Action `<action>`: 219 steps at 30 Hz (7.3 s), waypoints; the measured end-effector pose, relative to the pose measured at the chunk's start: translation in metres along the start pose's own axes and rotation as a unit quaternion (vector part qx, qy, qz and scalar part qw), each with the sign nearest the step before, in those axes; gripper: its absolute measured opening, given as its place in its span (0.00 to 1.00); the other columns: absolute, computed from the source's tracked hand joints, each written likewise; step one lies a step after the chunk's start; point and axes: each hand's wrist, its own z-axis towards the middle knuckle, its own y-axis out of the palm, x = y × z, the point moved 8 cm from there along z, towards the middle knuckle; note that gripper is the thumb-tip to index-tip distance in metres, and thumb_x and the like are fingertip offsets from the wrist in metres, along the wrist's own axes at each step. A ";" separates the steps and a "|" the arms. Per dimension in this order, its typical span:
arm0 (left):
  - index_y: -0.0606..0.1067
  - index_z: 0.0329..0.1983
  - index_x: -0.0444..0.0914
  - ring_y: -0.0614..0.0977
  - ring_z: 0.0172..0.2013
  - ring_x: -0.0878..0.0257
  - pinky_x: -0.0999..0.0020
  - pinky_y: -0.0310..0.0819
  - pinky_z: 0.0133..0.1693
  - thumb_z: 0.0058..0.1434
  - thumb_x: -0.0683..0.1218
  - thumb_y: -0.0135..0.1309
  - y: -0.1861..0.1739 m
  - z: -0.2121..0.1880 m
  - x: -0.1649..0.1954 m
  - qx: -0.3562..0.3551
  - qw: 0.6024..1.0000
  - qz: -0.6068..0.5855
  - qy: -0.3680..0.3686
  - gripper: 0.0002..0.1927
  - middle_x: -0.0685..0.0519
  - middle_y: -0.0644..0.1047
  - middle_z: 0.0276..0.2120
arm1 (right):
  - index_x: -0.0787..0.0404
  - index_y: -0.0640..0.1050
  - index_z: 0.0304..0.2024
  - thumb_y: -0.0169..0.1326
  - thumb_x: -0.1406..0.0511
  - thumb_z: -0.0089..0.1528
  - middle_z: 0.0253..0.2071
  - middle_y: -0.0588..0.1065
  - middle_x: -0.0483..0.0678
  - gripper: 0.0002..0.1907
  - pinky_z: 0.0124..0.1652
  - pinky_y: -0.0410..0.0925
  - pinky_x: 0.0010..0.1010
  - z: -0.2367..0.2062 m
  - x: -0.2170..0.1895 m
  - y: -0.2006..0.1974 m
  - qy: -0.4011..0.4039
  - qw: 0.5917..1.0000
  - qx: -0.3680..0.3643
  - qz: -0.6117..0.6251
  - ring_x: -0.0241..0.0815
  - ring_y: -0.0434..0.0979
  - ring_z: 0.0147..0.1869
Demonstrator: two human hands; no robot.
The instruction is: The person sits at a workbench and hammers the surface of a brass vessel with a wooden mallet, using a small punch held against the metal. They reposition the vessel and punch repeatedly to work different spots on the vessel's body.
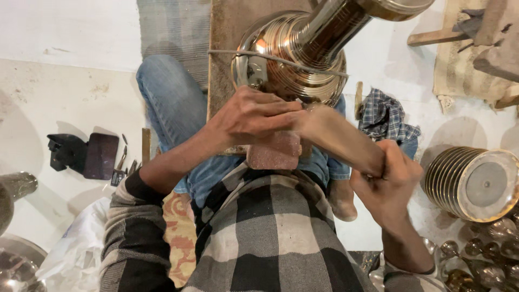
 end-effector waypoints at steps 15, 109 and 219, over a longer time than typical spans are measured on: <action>0.76 0.57 0.48 0.79 0.19 0.67 0.70 0.73 0.23 0.63 0.46 0.66 -0.003 0.047 -0.017 -0.196 0.972 -0.129 -0.011 0.20 0.57 0.81 0.22 | 0.65 0.78 0.35 0.67 0.73 0.56 0.30 0.76 0.43 0.09 0.35 0.68 0.24 -0.041 0.047 0.077 0.218 0.945 -0.012 0.243 0.29 0.73 0.33; 0.63 0.50 0.27 0.80 0.41 0.55 0.62 0.81 0.45 0.65 0.42 0.57 0.033 -0.102 0.000 0.189 0.974 -0.023 -0.124 0.19 0.45 0.75 0.42 | 0.59 0.74 0.34 0.63 0.59 0.56 0.20 0.71 0.42 0.13 0.15 0.60 0.31 0.106 -0.069 0.013 -0.180 0.885 -0.262 -0.339 0.36 0.67 0.15; 0.70 0.54 0.33 0.87 0.37 0.58 0.68 0.88 0.39 0.63 0.29 0.45 -0.035 -0.011 -0.006 0.335 0.855 -0.240 -0.314 0.17 0.49 0.82 0.36 | 0.64 0.73 0.32 0.59 0.69 0.50 0.21 0.70 0.48 0.10 0.26 0.63 0.35 0.079 -0.010 0.005 -0.018 0.993 -0.107 -0.036 0.39 0.70 0.23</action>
